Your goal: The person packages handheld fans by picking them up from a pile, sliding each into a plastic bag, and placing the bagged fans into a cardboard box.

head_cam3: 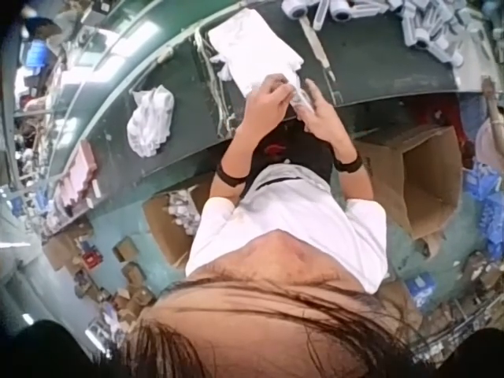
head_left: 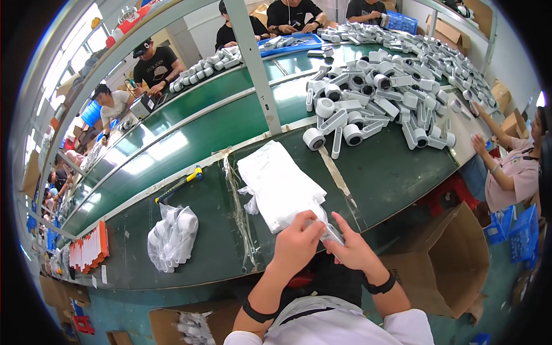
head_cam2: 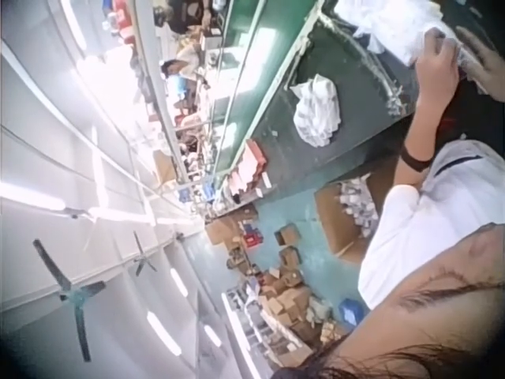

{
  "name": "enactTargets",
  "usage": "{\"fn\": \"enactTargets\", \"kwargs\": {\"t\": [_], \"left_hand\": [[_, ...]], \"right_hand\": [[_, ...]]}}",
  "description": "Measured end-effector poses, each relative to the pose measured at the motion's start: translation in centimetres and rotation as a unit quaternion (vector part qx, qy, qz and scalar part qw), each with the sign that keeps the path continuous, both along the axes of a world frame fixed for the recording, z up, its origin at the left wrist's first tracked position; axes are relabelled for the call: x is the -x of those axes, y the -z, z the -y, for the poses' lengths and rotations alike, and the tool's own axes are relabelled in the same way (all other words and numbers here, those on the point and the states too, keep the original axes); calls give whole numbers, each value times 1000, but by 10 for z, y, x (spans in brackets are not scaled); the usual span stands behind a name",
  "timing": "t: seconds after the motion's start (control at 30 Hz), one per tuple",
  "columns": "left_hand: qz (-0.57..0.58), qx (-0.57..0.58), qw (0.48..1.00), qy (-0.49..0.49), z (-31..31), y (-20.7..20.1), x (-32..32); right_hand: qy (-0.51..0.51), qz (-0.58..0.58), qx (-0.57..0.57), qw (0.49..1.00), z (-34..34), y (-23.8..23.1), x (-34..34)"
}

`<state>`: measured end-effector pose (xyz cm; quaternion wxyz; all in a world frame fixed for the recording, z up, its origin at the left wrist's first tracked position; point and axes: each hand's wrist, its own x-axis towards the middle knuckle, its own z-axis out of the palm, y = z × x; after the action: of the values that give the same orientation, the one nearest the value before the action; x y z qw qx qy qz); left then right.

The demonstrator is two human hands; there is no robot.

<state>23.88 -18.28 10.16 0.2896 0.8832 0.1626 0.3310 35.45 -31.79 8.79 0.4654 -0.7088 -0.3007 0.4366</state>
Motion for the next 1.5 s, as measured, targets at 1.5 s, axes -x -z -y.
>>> {"fn": "enactTargets", "kwargs": {"t": [1.5], "left_hand": [[330,530,735,-263,-66,12,174]], "right_hand": [[9,46,-260,965,-53,55,63]]}}
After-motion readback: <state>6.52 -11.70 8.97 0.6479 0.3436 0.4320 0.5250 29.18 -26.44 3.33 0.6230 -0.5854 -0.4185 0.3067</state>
